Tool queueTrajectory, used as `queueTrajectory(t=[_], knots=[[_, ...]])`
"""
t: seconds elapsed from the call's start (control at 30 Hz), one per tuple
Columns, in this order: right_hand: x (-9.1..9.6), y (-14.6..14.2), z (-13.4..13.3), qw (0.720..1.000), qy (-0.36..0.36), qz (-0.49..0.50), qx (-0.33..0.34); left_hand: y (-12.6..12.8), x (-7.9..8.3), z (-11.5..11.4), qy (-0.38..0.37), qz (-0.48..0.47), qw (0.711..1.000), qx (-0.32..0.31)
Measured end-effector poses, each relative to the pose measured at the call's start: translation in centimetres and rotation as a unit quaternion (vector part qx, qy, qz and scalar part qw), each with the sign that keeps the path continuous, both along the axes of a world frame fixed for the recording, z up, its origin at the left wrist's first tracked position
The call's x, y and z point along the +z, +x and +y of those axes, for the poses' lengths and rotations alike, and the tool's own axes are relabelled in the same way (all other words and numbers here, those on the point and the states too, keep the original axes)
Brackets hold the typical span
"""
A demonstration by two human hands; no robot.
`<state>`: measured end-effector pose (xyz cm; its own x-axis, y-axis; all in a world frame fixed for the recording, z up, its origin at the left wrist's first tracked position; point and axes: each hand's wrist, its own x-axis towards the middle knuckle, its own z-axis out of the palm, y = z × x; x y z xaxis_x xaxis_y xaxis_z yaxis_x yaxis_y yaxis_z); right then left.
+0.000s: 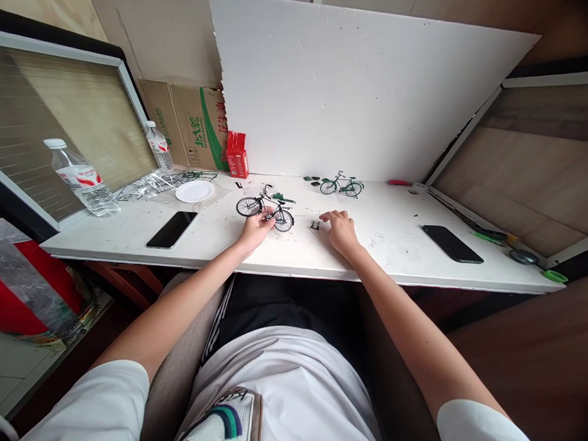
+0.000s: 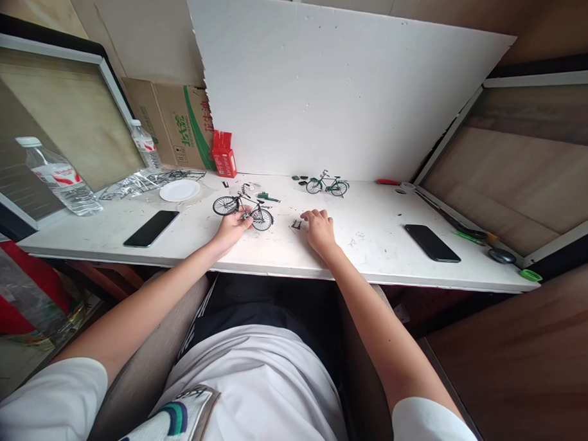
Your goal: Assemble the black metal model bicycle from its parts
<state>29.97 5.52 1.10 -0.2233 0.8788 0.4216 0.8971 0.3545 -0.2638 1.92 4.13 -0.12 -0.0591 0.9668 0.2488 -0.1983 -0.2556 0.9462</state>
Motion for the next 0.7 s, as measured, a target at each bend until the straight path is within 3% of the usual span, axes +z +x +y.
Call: queueTrajectory(t=[0.4, 0.7], knots=[[-1.0, 0.5, 0.1, 0.996, 0.020, 0.082, -0.009, -0.1, -1.0, -0.2, 0.008, 0.029, 1.000, 0.007], [0.1, -1.2, -1.5, 0.977, 0.077, 0.200, 0.002, 0.1, -1.4, -0.8, -0.014, 0.039, 0.999, 0.004]])
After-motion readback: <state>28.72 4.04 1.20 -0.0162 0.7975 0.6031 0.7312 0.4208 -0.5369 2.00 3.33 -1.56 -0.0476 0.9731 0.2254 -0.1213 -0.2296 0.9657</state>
